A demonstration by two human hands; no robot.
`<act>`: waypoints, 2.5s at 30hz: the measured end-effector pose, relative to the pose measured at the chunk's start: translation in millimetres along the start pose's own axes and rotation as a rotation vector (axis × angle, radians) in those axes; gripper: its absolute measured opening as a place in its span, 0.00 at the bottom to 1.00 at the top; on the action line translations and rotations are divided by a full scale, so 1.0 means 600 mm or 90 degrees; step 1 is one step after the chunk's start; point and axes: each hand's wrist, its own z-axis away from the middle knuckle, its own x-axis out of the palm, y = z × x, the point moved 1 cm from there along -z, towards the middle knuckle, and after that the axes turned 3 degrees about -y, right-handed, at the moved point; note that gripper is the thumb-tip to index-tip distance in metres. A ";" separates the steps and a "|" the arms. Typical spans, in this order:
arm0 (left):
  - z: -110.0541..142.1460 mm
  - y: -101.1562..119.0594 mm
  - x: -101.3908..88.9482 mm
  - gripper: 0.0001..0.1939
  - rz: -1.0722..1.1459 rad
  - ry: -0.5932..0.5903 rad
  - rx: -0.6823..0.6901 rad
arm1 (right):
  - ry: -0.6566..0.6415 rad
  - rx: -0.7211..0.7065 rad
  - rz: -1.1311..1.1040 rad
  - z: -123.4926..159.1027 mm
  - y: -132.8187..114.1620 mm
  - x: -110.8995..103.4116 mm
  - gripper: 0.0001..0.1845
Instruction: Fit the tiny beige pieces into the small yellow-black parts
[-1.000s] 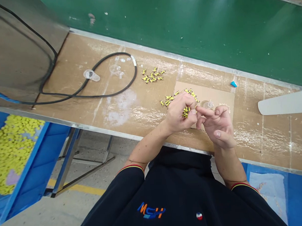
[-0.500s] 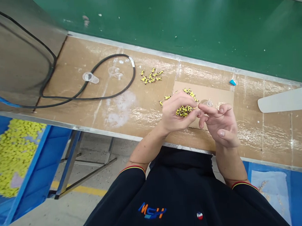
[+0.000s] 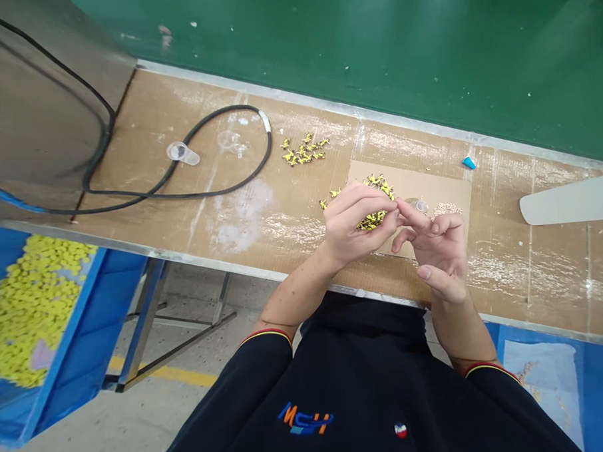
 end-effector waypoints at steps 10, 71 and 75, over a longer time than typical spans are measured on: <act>0.004 0.001 0.005 0.09 -0.030 0.024 0.015 | -0.014 -0.015 0.016 -0.001 0.000 0.004 0.24; 0.003 0.005 0.010 0.08 -0.033 0.070 0.010 | 0.038 0.020 -0.032 0.006 0.002 0.000 0.27; 0.002 0.002 0.008 0.09 -0.057 0.051 0.018 | 0.013 -0.015 0.007 0.004 0.003 0.001 0.24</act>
